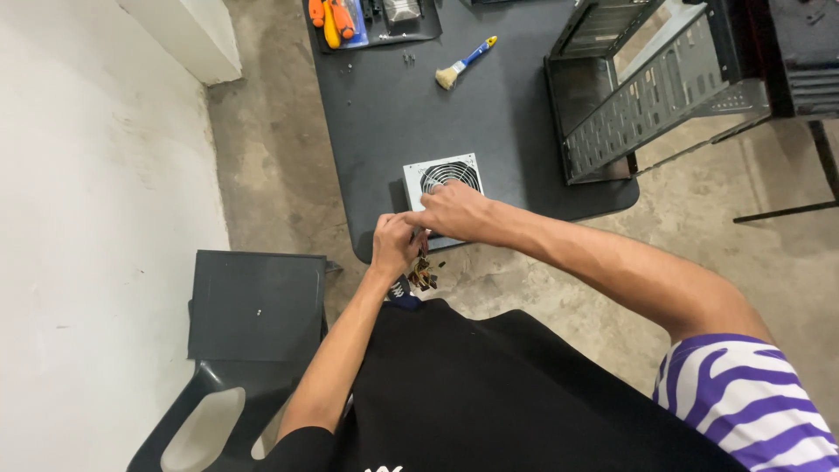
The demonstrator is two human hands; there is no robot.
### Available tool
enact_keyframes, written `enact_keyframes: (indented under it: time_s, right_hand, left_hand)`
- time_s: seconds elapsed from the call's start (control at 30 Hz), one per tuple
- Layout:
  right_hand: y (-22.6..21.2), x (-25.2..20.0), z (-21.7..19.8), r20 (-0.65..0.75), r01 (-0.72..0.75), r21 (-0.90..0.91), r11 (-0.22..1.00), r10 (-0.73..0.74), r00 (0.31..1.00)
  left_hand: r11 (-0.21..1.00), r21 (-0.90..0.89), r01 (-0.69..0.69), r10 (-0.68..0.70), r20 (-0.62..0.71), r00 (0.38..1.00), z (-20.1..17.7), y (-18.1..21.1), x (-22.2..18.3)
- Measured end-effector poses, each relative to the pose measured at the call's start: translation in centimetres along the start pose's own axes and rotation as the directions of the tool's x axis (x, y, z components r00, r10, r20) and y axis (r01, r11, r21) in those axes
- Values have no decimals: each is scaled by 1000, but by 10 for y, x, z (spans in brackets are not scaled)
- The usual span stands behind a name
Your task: Disassembling a computer case to remove and clean the power supply unit using a screwdriver and a cleaning brush.
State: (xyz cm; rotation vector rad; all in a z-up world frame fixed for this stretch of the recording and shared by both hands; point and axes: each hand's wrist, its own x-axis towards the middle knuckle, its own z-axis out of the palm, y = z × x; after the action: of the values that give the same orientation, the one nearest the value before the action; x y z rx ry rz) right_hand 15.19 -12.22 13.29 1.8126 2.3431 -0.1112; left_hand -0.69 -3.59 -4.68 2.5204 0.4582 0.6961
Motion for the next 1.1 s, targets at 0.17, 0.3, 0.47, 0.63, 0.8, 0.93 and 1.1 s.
enact_keyframes:
  time_s: [0.17,0.3,0.47,0.63,0.8,0.93,1.1]
  right_hand:
    - [-2,0,8,57,-46,-21,999,47,997]
    - [-2,5,39,-13,13,-98,995,-14,1000]
    - [-6,3,29,-192,1,-161,987,-33,981]
    - [-2,7,58,-108,-67,-93,993,57,992]
    - [-6,5,37,-316,23,-165,986,-75,946]
    - [4,3,14,-353,13,-82,997,-41,935]
    - [31,-18,-13,-383,-178,244,953,264,885]
  left_hand:
    - [999,-41,-17,16,-43,999,-7,4,4]
    - [995,-93,-38,30,-90,995,-3,1,-1]
    - [998,-27,-52,49,-101,994,18,-11,-7]
    - [995,-94,-46,34,-124,992,23,-11,-8]
    - [997,19,-79,81,-148,986,26,-10,-4]
    - [986,-157,61,-82,-135,987,2,13,9]
    - [734,-574,363,-488,-75,869,-57,45,42]
